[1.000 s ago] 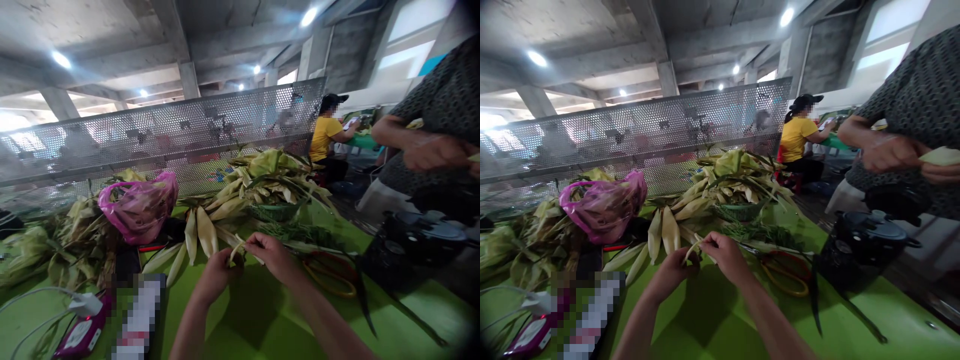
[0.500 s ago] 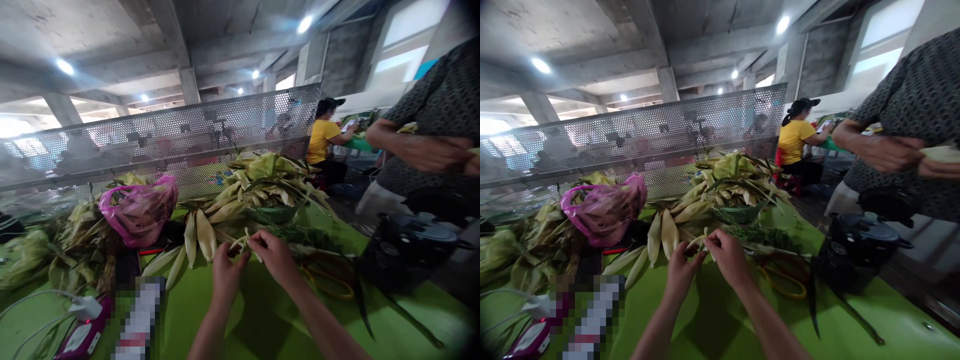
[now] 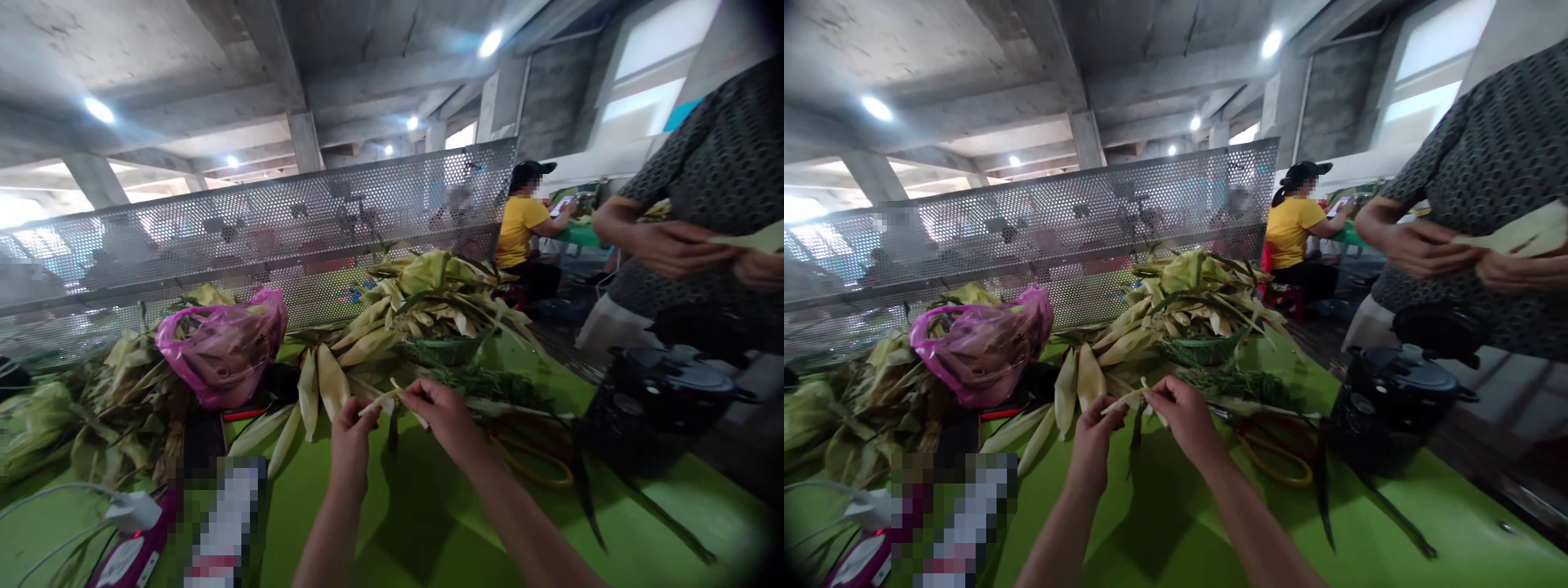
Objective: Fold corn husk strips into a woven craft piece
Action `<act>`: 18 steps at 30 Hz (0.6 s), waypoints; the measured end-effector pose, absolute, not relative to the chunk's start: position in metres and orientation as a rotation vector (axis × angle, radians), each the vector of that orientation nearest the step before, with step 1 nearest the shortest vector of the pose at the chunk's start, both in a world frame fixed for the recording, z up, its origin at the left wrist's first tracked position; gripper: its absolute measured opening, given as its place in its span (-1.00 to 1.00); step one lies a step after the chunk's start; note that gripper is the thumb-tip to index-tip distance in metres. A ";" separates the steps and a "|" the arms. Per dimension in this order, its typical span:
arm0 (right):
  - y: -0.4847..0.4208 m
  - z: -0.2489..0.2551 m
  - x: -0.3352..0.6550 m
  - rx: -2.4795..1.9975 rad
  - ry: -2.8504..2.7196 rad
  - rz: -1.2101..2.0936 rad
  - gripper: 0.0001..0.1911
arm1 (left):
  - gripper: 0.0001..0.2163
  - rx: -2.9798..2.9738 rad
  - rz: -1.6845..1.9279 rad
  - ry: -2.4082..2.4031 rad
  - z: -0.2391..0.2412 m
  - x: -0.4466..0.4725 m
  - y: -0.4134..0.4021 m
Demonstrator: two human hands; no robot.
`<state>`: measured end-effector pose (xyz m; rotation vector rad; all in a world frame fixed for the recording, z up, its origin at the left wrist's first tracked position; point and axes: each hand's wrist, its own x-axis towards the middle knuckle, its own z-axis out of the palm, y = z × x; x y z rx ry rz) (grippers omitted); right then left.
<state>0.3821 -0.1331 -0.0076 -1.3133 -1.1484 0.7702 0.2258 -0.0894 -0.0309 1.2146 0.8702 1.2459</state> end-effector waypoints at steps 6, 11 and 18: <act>-0.131 -0.005 0.398 -1.201 -0.994 0.722 -0.67 | -0.93 1.579 1.256 1.221 -0.036 0.189 -0.061; -0.134 -0.003 0.392 -1.337 -1.224 0.552 -0.73 | -0.56 1.782 1.414 1.310 -0.013 0.181 -0.065; -0.137 0.002 0.377 -1.316 -1.499 0.480 -0.88 | -0.76 1.923 1.009 0.856 0.006 0.215 -0.080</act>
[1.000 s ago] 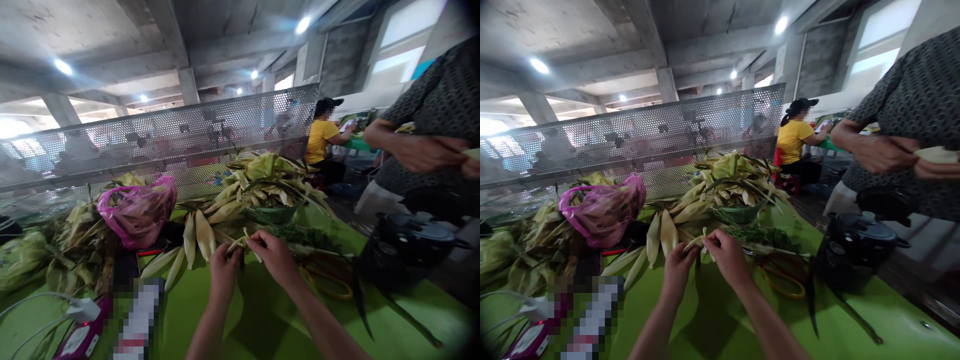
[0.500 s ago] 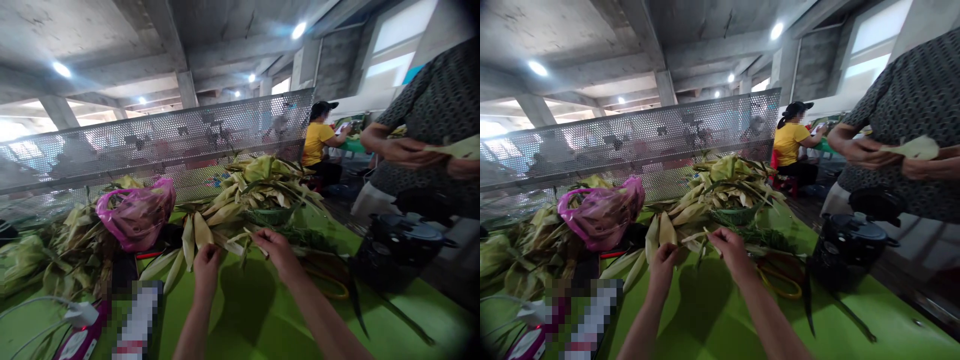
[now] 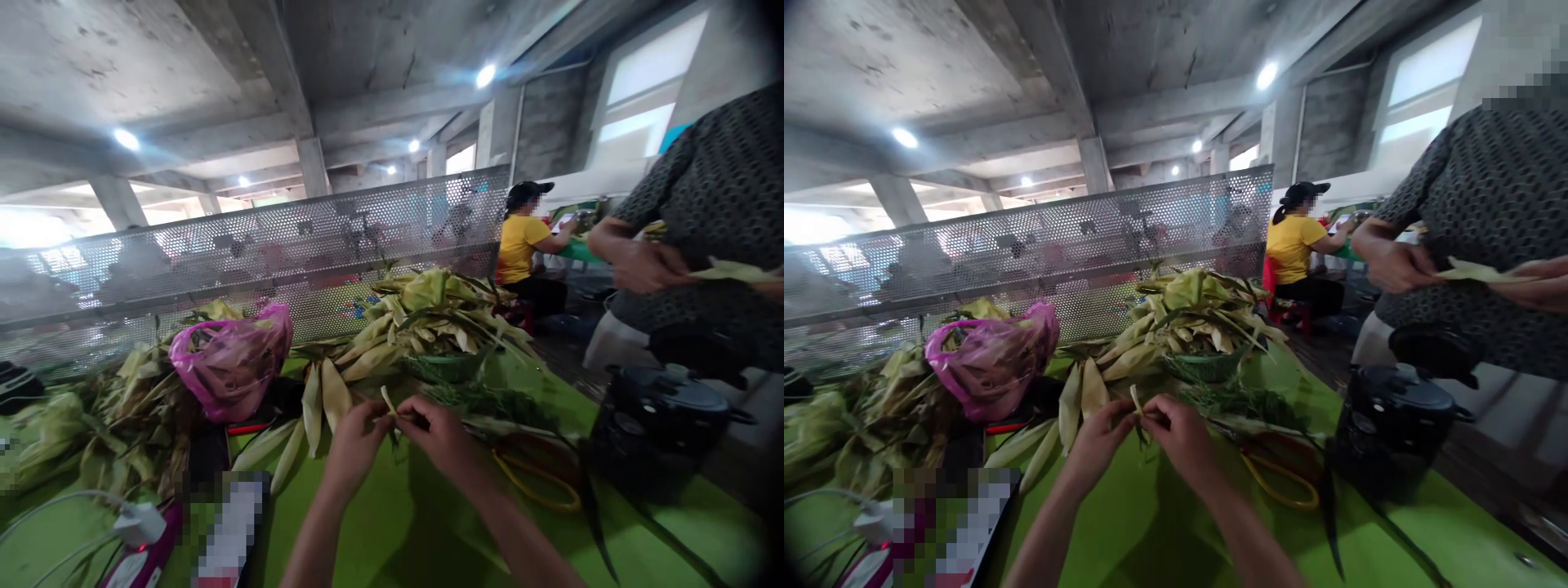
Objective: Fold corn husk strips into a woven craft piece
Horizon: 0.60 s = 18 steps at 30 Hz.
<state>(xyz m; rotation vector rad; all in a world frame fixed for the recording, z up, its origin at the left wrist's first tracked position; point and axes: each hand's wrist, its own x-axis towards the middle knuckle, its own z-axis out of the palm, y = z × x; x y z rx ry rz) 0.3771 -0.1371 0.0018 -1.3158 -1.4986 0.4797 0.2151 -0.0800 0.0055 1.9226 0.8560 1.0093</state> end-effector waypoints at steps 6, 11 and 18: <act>-0.137 -0.001 0.375 -1.257 -1.402 0.717 -0.86 | -0.77 1.483 1.051 0.643 -0.015 0.225 -0.079; -0.134 -0.004 0.377 -1.081 -1.275 0.927 -0.86 | -0.75 1.263 1.038 0.609 -0.019 0.226 -0.090; -0.123 -0.016 0.376 -1.104 -1.254 0.882 -0.92 | -0.69 0.983 0.958 0.593 -0.020 0.232 -0.094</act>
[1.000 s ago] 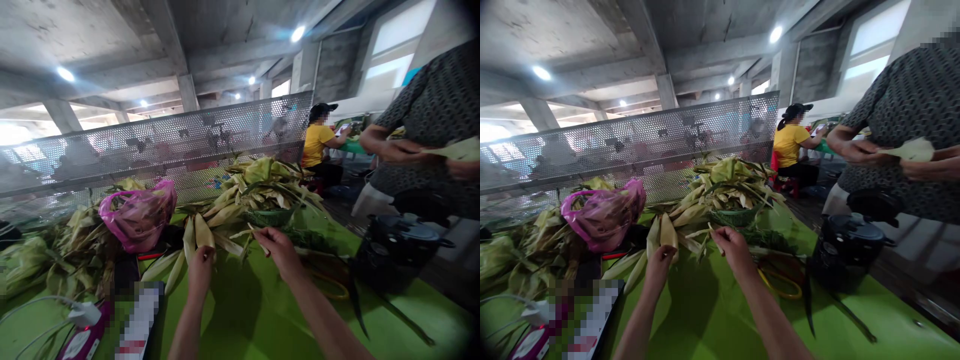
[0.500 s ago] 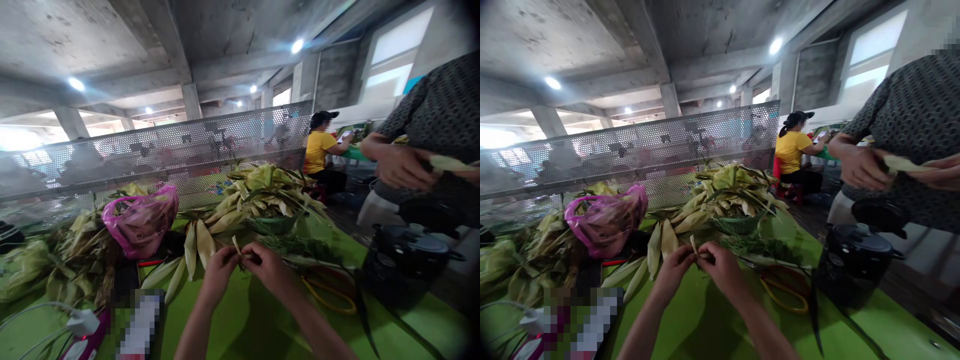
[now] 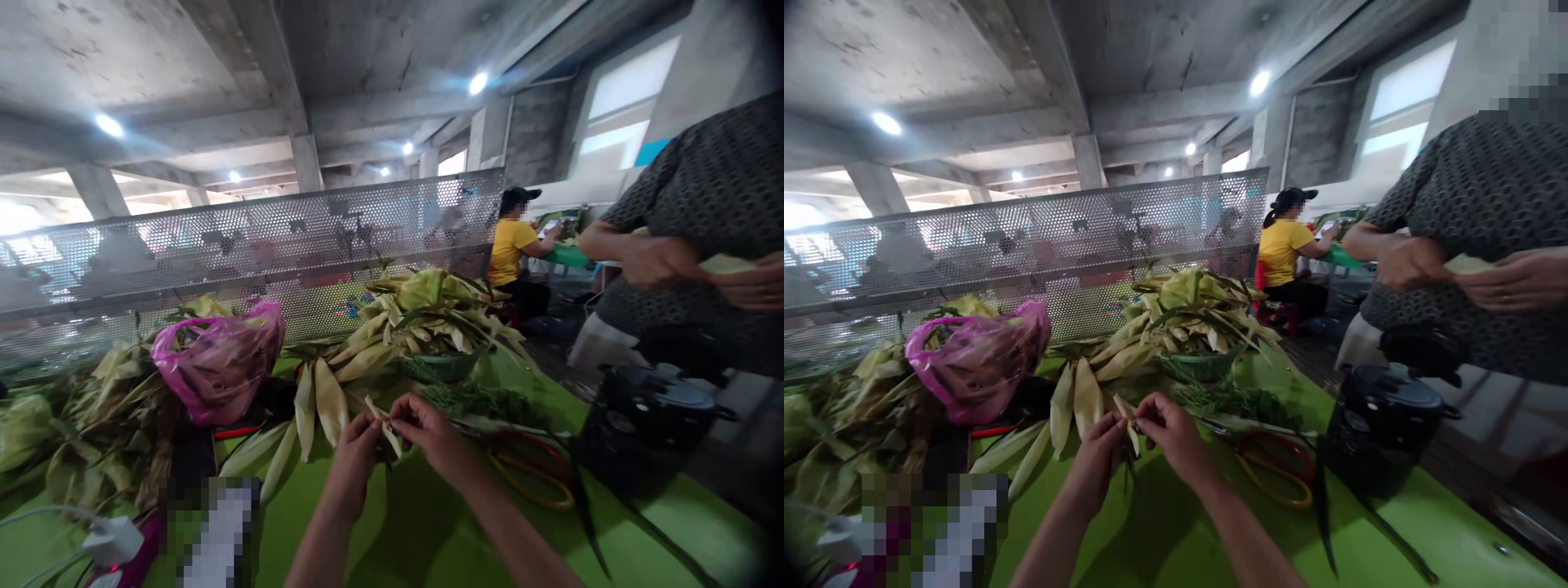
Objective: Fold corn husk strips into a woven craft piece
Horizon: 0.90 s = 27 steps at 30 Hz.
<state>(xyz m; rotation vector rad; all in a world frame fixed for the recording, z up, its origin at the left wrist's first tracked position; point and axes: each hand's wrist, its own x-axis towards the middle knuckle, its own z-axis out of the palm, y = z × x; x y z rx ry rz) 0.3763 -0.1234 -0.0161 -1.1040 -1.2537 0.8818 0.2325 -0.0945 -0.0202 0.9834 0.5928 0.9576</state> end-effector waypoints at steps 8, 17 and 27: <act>-0.135 -0.019 0.372 -1.329 -1.334 0.621 -0.84 | -0.56 0.978 0.931 0.818 -0.045 0.230 -0.082; -0.133 -0.020 0.366 -1.190 -1.308 0.794 -0.90 | -0.66 1.035 1.043 0.741 -0.032 0.221 -0.091; -0.126 -0.016 0.377 -1.146 -1.354 0.696 -0.89 | -0.71 1.025 0.981 0.562 -0.030 0.221 -0.090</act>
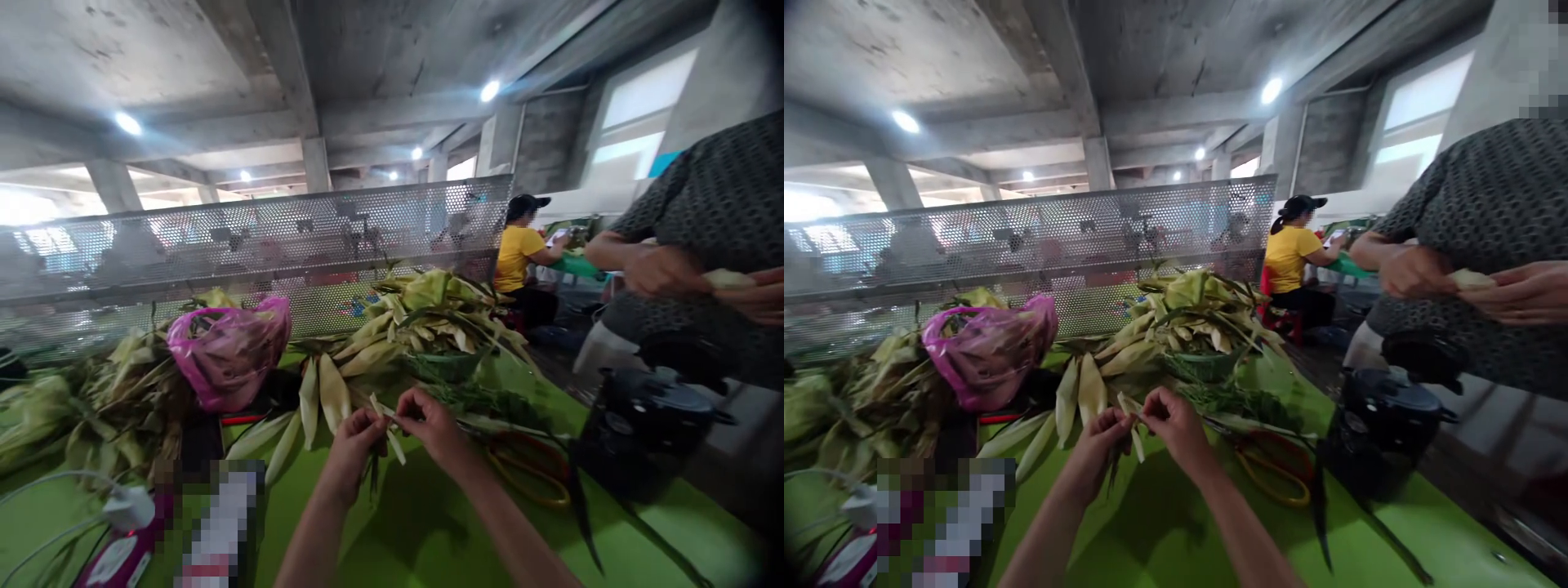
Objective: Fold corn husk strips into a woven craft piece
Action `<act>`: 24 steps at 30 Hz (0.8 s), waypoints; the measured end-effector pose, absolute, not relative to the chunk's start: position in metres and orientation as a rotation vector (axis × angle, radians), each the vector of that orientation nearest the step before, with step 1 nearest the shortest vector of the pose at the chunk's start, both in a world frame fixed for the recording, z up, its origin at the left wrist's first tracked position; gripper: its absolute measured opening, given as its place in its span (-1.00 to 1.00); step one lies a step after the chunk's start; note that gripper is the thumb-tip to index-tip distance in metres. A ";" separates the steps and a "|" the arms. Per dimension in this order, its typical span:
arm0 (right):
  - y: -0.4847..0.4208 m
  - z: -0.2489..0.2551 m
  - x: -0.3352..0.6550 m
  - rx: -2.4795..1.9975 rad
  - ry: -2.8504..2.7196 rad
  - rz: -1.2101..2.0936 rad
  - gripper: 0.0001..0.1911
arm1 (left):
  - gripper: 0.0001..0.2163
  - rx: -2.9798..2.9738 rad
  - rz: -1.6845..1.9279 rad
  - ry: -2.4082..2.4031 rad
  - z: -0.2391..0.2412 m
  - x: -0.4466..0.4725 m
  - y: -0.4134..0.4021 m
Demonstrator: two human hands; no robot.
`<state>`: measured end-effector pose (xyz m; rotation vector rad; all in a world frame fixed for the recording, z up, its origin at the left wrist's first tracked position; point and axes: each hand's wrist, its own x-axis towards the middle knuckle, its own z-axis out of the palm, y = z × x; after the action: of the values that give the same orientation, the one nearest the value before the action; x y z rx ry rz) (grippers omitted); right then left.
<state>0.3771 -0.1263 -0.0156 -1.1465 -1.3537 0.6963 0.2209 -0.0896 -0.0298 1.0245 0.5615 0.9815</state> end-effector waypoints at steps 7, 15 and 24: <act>-0.124 -0.019 0.376 -1.198 -1.402 0.619 -0.95 | -0.72 1.052 0.943 0.579 -0.031 0.217 -0.086; -0.120 -0.029 0.373 -1.248 -1.500 0.444 -0.87 | -0.74 0.908 0.995 0.637 -0.040 0.217 -0.076; -0.128 -0.019 0.367 -1.193 -1.707 0.232 -0.70 | -0.71 0.904 1.034 0.656 -0.043 0.217 -0.074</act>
<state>0.3673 -0.1284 -0.0193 -1.1927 -1.7070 0.2323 0.2167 -0.0739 -0.0427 0.9042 0.6561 1.0337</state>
